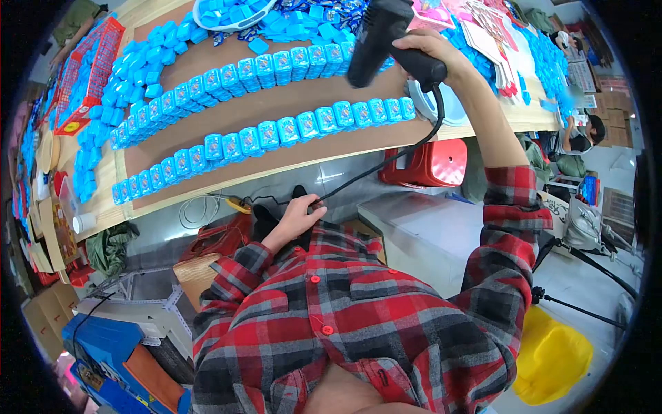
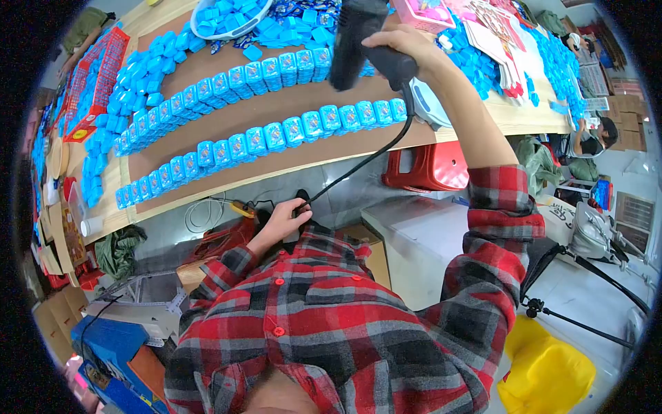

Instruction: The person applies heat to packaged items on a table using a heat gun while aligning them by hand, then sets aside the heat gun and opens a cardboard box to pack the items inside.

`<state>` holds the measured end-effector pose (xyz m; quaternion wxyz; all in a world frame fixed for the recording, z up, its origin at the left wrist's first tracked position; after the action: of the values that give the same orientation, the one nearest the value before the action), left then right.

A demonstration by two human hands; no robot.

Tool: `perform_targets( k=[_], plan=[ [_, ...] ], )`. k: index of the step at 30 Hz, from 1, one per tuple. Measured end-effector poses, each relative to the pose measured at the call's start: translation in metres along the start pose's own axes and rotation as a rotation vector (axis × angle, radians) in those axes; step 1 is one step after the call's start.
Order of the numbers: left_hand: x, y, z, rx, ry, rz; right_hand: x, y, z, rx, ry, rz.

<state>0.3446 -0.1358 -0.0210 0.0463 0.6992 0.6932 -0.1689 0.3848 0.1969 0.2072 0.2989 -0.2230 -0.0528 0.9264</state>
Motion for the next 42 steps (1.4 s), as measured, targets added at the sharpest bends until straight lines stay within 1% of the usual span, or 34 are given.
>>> perform_targets(
  k=[4,6,7,9,10,12,14,15,16,17,19,20,22,23,24,25,26,27,28,29,31,32,34,35,37,39,41,42],
  plan=[
    [-0.013,-0.007,0.007,-0.028,-0.029,0.019,-0.003,-0.007,0.003,0.004,-0.094,-0.154],
    [-0.025,-0.013,0.011,-0.033,-0.037,0.011,-0.003,0.001,-0.003,0.275,-0.054,0.006],
    [-0.032,-0.018,0.013,-0.036,-0.049,0.013,-0.007,0.011,0.0,0.263,-0.063,0.016],
    [-0.043,-0.028,0.017,-0.037,-0.072,0.016,-0.022,0.047,0.009,0.584,-0.122,0.107],
    [-0.047,-0.035,0.015,-0.037,-0.064,-0.002,-0.026,0.065,0.012,0.631,-0.164,0.156],
    [-0.061,-0.048,0.007,-0.102,-0.075,0.094,-0.029,0.104,0.015,0.678,-0.21,0.225],
    [-0.083,-0.061,0.001,-0.168,-0.097,0.179,-0.03,0.15,0.016,0.933,-0.188,0.38],
    [-0.091,-0.068,-0.001,-0.168,-0.104,0.147,-0.03,0.172,0.018,1.031,-0.207,0.475],
    [-0.095,-0.076,-0.01,-0.222,-0.016,0.042,-0.031,0.194,0.021,1.128,-0.22,0.577],
    [-0.099,-0.085,-0.018,-0.27,0.075,-0.066,-0.033,0.216,0.023,1.126,-0.215,0.62],
    [-0.118,-0.106,-0.031,-0.351,0.259,-0.268,-0.039,0.257,0.027,1.315,-0.169,0.757],
    [-0.132,-0.114,-0.04,-0.342,0.256,-0.277,-0.039,0.272,0.021,1.24,-0.169,0.703],
    [-0.156,-0.135,-0.073,-0.284,0.376,-0.488,-0.051,0.31,0.011,1.11,-0.062,0.572],
    [-0.164,-0.141,-0.09,-0.262,0.442,-0.573,-0.052,0.326,0.0,1.093,0.021,0.502],
    [-0.166,-0.141,-0.095,-0.257,0.482,-0.599,-0.058,0.343,0.007,1.2,-0.041,0.589],
    [-0.168,-0.141,-0.1,-0.251,0.523,-0.626,-0.063,0.358,0.007,1.232,-0.013,0.677],
    [-0.172,-0.139,-0.099,-0.254,0.502,-0.593,-0.069,0.372,0.006,1.265,0.019,0.773],
    [-0.176,-0.139,-0.096,-0.254,0.481,-0.567,-0.07,0.379,0.003,1.27,0.006,0.754],
    [-0.183,-0.139,-0.091,-0.254,0.457,-0.545,-0.069,0.383,-0.001,1.265,-0.042,0.688],
    [-0.187,-0.136,-0.078,-0.251,0.382,-0.512,-0.068,0.383,-0.003,1.26,-0.086,0.622],
    [-0.191,-0.127,-0.052,-0.242,0.246,-0.45,-0.07,0.367,-0.002,1.126,-0.197,0.442],
    [-0.191,-0.123,-0.041,-0.236,0.186,-0.421,-0.069,0.359,-0.003,1.128,-0.202,0.432],
    [-0.183,-0.106,-0.033,-0.068,0.058,-0.161,-0.062,0.322,-0.003,0.866,-0.309,0.176],
    [-0.179,-0.103,-0.035,-0.068,0.064,-0.158,-0.056,0.304,-0.006,0.787,-0.333,0.102],
    [-0.17,-0.091,-0.04,-0.046,0.086,-0.083,-0.041,0.263,-0.019,0.567,-0.382,-0.049],
    [-0.162,-0.082,-0.045,-0.022,0.105,-0.015,-0.03,0.225,-0.032,0.424,-0.423,-0.217],
    [-0.155,-0.081,-0.042,-0.031,0.11,-0.015,-0.024,0.189,-0.047,0.371,-0.381,-0.366],
    [-0.151,-0.08,-0.039,-0.038,0.111,-0.012,-0.019,0.173,-0.056,0.37,-0.381,-0.365]
  ],
)
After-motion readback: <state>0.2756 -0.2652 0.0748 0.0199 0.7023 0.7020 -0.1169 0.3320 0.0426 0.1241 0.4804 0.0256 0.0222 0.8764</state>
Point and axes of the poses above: each hand's wrist, its own x-axis towards the middle knuckle, its own y-axis out of the palm, z = x × y, the point moved 5 cm from there along x, towards the middle knuckle, and after that the axes turned 6 degrees about z, right-handed, at the moved point
